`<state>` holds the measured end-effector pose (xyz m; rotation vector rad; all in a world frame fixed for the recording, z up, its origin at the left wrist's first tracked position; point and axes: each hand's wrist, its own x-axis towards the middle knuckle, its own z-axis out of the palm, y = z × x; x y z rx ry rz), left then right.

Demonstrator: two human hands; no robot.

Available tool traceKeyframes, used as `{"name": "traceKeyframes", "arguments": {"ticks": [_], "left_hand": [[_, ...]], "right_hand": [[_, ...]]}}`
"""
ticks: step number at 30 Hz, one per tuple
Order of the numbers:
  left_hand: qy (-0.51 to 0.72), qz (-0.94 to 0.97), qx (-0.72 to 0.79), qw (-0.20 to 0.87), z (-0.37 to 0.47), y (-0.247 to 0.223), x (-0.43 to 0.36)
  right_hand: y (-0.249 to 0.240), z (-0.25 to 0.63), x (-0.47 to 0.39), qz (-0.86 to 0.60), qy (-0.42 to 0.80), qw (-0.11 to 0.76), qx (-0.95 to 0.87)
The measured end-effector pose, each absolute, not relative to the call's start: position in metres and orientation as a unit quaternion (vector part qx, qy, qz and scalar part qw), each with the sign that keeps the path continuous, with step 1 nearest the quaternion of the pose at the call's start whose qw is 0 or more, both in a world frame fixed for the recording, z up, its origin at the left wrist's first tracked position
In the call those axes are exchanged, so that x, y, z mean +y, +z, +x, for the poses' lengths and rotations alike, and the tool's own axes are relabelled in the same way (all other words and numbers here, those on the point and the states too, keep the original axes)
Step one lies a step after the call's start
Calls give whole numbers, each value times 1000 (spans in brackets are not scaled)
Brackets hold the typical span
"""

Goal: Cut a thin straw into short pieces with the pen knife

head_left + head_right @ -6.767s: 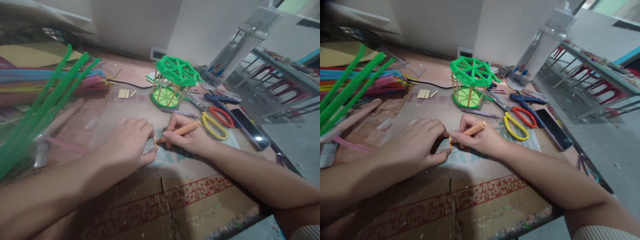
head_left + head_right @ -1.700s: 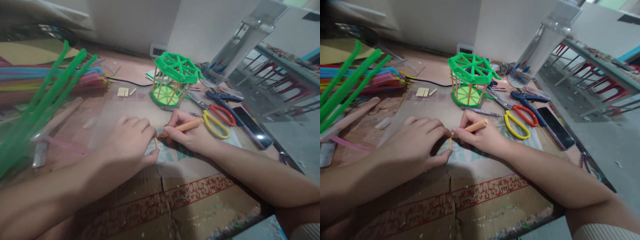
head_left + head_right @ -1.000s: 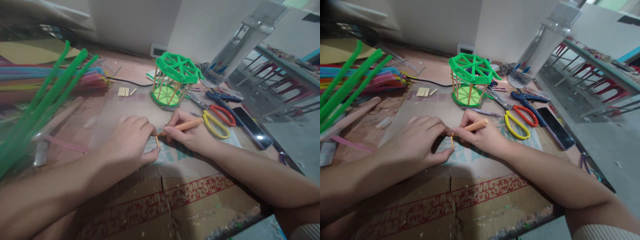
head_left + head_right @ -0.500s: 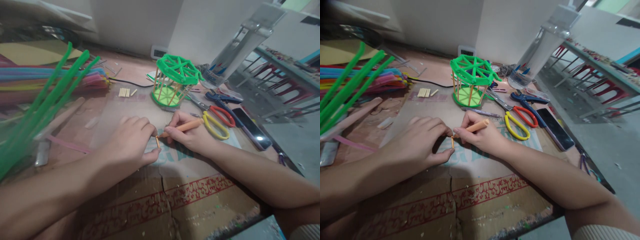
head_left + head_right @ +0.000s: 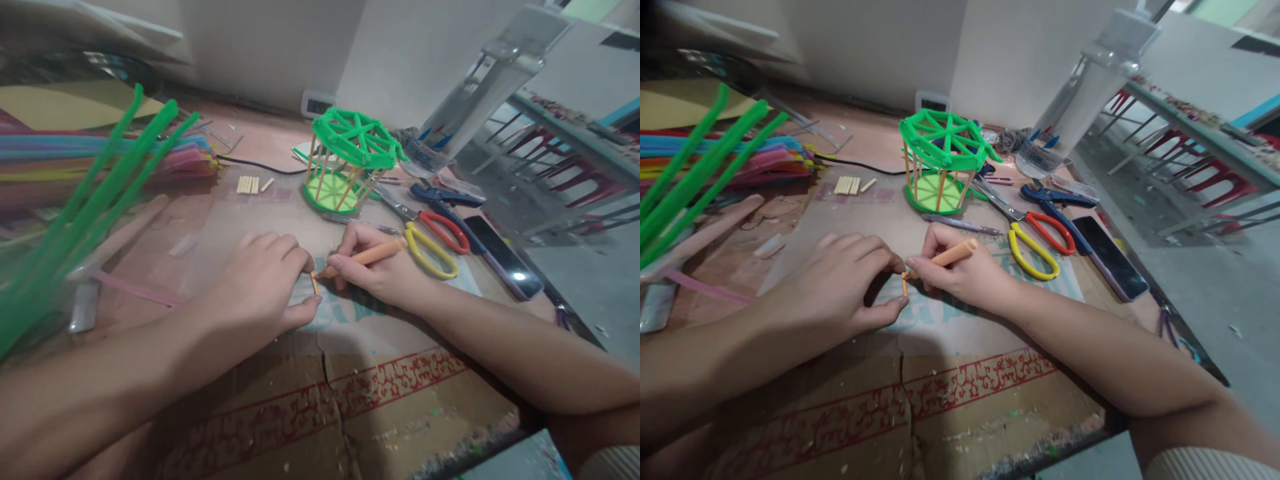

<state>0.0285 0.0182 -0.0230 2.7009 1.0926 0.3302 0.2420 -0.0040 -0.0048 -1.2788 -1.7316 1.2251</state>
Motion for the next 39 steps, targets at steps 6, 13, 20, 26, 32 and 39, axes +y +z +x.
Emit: {"name": "traceKeyframes", "arguments": {"ticks": [6,13,20,26,32,39], "left_hand": [[114,916,369,108,29,-23,18],[111,922,360,89,28,-24,17],[117,921,359,97,28,-26,15],[97,910,382,127,31,-22,11],[127,915,360,130,26,-27,15],[128,925,333,130,18,-24,17]], "right_hand": [[-8,245,-4,-440,528,295,-663],[-7,243,-5,-473,478,322,-667],[-8,243,-4,-461,484,323,-670],[-8,244,-4,-469,466,340,-669],[-10,245,-4,-449,500,328,-664],[-7,245,-4,-446,517,322,-656]]}}
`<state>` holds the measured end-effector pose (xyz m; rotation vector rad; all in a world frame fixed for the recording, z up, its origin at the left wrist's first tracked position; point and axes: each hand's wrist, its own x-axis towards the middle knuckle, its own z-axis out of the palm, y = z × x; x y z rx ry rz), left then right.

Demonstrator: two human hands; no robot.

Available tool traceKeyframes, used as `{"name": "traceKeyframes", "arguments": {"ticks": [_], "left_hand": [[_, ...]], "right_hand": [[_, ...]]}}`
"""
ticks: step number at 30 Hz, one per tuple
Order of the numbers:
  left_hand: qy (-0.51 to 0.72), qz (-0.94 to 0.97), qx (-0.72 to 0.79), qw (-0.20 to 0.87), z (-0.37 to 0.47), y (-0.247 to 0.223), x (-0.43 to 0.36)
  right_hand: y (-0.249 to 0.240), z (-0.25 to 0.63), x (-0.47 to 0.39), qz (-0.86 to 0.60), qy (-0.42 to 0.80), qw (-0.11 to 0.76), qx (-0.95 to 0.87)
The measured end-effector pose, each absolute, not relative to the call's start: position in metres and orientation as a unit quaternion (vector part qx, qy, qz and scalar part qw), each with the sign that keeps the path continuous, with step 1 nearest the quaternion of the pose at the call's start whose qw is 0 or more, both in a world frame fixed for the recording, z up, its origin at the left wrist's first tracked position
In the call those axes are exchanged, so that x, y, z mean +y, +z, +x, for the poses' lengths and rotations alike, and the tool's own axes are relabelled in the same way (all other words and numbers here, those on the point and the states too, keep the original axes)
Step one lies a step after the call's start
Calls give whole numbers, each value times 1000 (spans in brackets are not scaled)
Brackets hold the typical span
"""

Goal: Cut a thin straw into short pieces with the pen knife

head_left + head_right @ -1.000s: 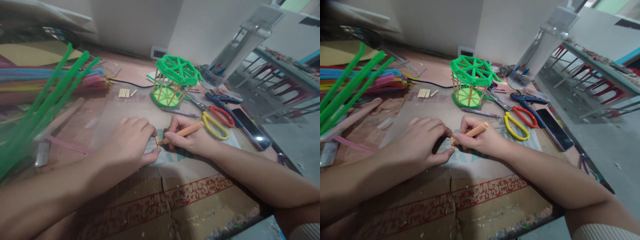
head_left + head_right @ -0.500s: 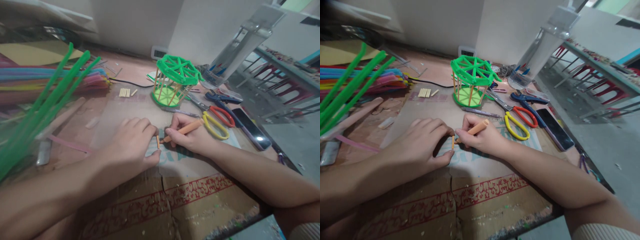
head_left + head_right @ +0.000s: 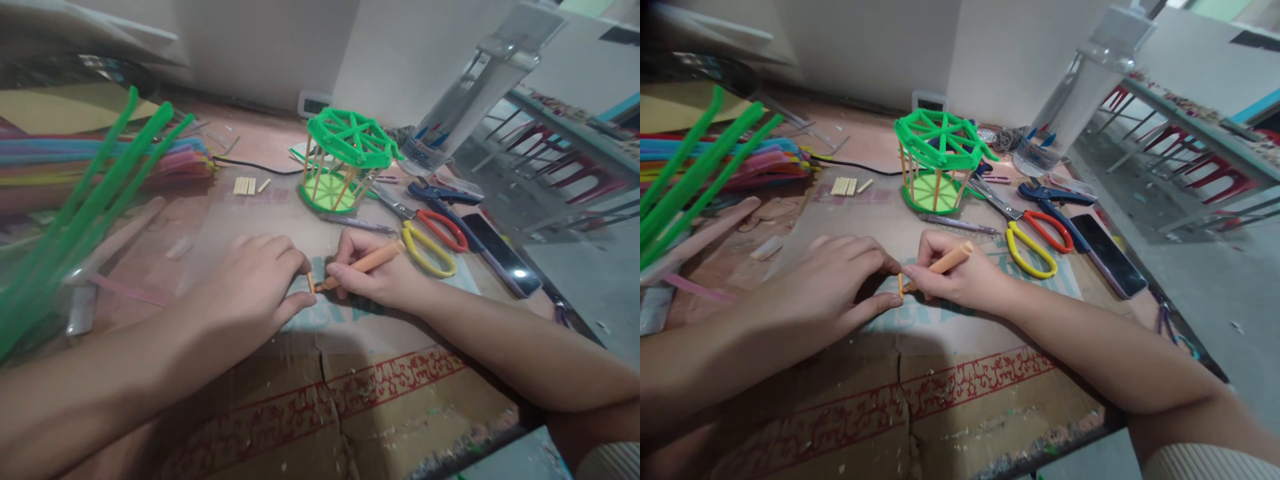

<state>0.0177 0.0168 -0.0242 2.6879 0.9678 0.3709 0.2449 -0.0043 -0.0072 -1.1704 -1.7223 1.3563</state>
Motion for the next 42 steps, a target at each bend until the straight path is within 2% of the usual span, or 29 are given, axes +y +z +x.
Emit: {"name": "traceKeyframes", "arguments": {"ticks": [9,15,28,42], "left_hand": [[135,929,329,103,16,-23,13],[133,934,320,82,14,-23,12],[115,931,332,95,14,-21,9],[150,930,322,94,18,-25,8]], "right_hand": [[-8,246,-6,-431,550,302,-648],[-7,246,-6,-444,531,315,-649],[-7,246,-5,-438,552,297,-645],[-6,245,-6,-441,543,302,-648]]}}
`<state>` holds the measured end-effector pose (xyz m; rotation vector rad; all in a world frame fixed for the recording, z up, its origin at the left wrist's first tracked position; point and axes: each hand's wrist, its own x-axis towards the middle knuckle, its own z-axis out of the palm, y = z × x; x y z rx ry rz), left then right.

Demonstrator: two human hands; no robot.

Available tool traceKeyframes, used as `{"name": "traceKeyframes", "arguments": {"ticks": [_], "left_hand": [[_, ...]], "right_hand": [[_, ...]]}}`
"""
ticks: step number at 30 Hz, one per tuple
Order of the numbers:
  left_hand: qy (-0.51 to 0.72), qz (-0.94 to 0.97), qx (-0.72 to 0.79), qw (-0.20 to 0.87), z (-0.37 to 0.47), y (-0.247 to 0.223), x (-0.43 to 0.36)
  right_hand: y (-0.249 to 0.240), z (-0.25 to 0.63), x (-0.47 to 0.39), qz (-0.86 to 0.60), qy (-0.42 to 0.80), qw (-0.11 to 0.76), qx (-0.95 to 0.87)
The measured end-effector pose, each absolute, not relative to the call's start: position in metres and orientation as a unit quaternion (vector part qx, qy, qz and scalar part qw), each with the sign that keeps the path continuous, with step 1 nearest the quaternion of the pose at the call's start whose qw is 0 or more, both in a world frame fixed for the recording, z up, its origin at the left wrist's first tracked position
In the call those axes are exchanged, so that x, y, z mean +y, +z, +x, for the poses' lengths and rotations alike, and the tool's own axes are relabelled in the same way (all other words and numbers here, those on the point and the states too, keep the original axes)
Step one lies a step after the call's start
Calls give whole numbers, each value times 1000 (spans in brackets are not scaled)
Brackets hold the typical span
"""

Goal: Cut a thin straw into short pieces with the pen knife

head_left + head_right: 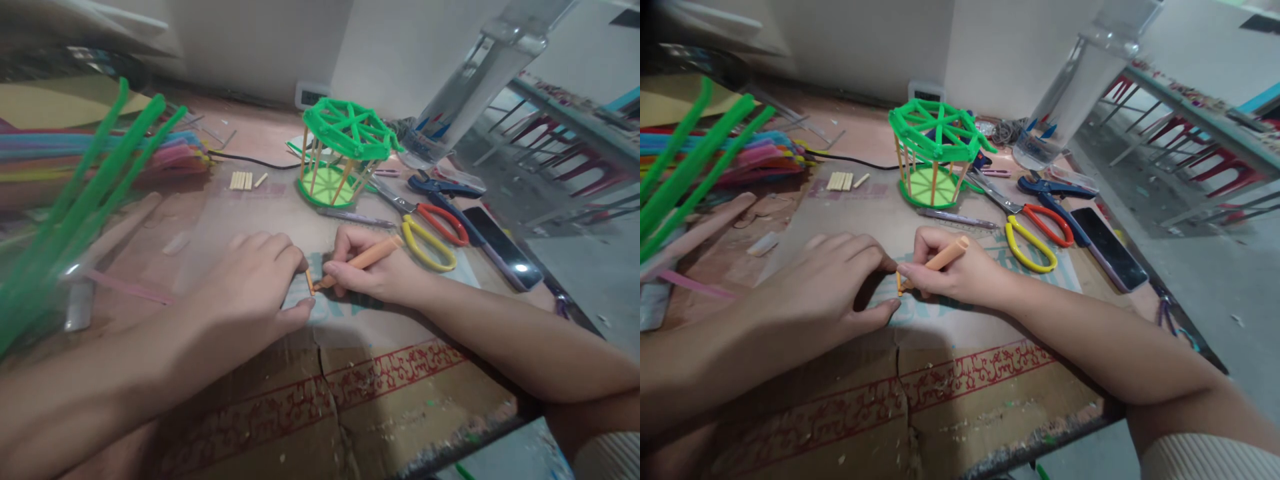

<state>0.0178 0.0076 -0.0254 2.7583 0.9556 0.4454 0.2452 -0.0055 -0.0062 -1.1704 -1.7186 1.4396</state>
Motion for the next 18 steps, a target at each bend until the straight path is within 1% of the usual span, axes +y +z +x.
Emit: {"name": "traceKeyframes", "arguments": {"ticks": [6,9,12,18], "left_hand": [[154,929,328,78,21,-29,9],[135,930,331,83,24,-27,12],[110,928,344,96,27,-23,14],[101,919,365,109,31,-22,14]], "right_hand": [[-7,246,-6,-436,553,298,-644],[-7,246,-6,-440,546,302,-646],[-6,245,-6,-450,524,311,-653],[-6,243,-5,-485,460,339,-662]]}}
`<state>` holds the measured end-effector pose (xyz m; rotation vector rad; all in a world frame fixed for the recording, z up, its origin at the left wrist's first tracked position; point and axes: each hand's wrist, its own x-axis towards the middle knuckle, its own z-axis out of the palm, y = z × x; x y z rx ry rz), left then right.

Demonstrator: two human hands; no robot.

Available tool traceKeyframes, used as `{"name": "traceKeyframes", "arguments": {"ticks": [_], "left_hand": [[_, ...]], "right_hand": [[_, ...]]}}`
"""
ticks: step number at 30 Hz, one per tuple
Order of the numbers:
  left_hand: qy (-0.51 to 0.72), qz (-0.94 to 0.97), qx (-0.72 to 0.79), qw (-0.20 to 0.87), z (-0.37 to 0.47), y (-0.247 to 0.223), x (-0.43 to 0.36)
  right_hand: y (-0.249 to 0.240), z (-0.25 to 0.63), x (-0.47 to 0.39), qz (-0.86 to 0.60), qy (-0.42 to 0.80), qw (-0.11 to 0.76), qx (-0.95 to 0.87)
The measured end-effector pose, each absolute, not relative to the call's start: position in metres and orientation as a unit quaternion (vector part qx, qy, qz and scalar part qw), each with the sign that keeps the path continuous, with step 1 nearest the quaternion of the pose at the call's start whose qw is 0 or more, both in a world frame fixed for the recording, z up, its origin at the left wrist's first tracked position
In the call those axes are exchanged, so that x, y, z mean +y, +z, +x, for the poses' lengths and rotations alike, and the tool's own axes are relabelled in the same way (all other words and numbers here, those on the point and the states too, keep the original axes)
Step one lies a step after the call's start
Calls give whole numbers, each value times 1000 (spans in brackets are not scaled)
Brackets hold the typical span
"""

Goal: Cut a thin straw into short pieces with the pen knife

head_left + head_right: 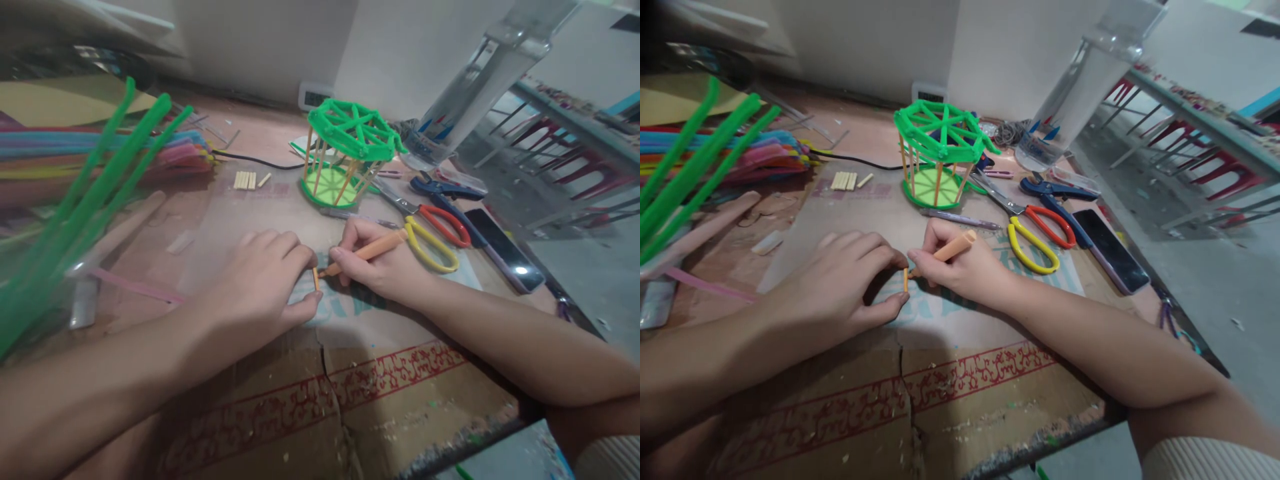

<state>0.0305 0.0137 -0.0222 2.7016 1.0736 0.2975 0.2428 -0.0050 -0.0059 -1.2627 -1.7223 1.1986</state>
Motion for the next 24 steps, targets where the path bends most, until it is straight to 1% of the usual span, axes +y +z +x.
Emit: {"name": "traceKeyframes", "arguments": {"ticks": [7,15,21,24], "left_hand": [[105,919,364,112,31,-24,14],[114,918,362,112,30,-27,14],[148,914,352,134,28,-33,13],[159,913,351,134,28,-35,13]], "right_hand": [[-7,244,-5,-477,474,332,-662],[-10,242,-2,-494,436,358,-661],[-8,244,-3,-485,449,326,-676],[-9,243,-3,-488,437,349,-671]]}}
